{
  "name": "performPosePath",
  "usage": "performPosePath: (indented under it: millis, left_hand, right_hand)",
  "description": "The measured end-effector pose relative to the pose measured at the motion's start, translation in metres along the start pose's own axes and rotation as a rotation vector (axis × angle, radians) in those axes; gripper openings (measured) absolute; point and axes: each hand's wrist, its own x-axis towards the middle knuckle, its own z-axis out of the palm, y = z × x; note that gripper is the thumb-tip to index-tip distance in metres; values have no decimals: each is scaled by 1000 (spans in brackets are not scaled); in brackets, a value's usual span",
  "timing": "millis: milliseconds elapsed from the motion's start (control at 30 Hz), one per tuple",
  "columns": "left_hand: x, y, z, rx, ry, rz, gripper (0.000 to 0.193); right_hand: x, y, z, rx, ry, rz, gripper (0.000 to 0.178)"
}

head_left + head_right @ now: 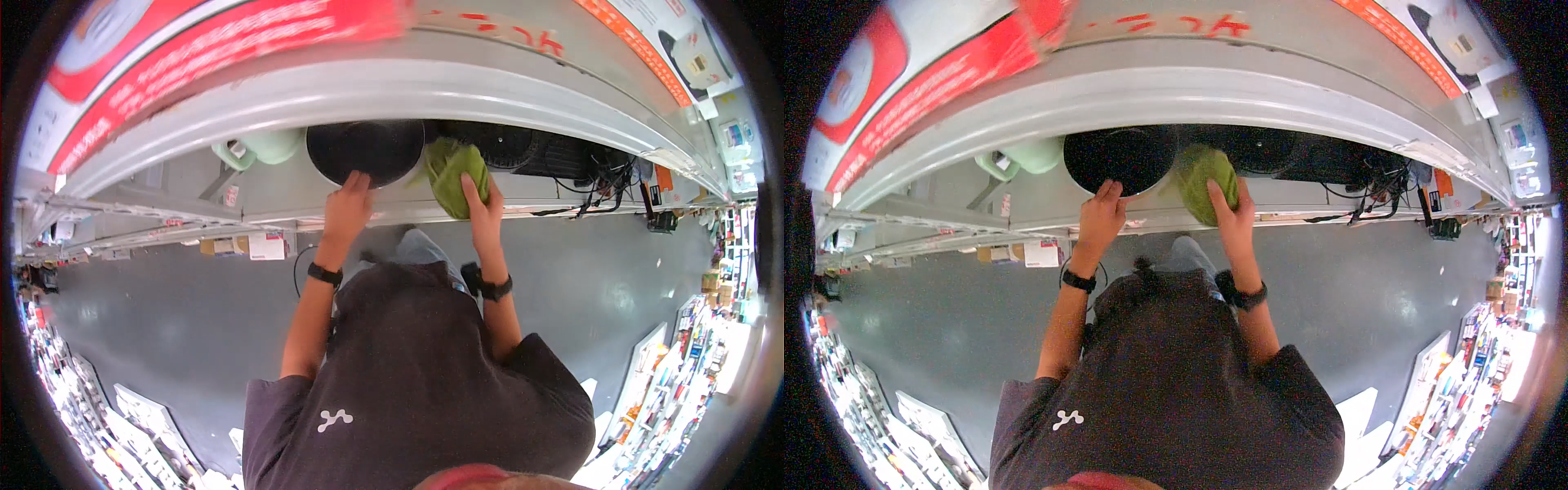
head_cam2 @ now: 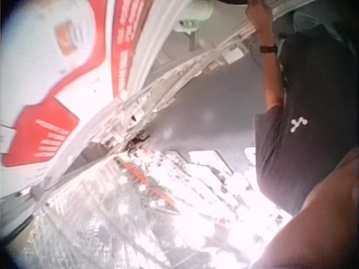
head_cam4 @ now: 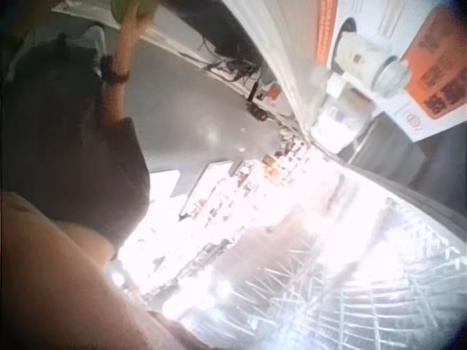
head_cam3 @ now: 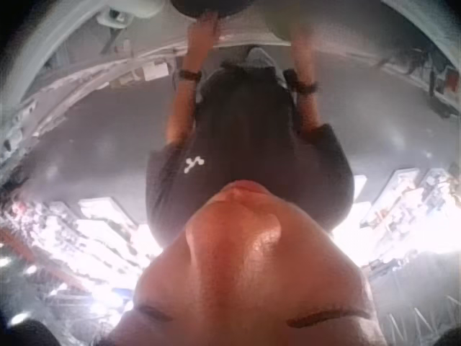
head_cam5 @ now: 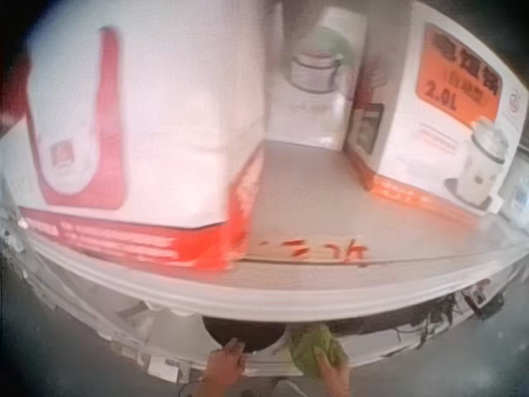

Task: The person wipes down various shelves and decorative plates using a cloth, then uses the cloth to clean the inside of a large pot located on a lower storage rack.

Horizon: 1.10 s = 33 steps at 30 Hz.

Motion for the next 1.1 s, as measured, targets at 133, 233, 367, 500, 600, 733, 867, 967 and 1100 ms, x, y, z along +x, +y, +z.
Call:
performPosePath:
  millis: [133,233,367,500,600,733,867,967,1100]
  left_hand:
    - [6,-1,9,33,97,-25,24]
    - [8,4,9,-63,64,5,25]
    - [4,10,5,-69,122,-31,25]
    - [4,16,-1,-57,6,-91,27]
    - [7,23,7,-67,31,-153,29]
    - [3,22,5,-85,17,-144,28]
    - [2,20,1,-94,24,-94,29]
    - [3,20,-2,-105,6,-74,30]
    - [3,17,8,-129,67,-37,32]
  right_hand:
    - [60,4,49,-531,-85,-375,29]
    - [104,31,86,-916,-143,-645,41]
    - [150,46,124,-1090,-453,-780,48]
    - [208,116,153,-1125,-933,-541,49]
    - [189,78,157,-1114,-1284,-452,51]
    - [163,83,144,-1069,-1649,-655,45]
    - [169,103,117,-1182,-1847,-717,39]
    - [198,112,98,-1546,-1585,-950,38]
    - [237,122,106,-1612,-1539,-756,46]
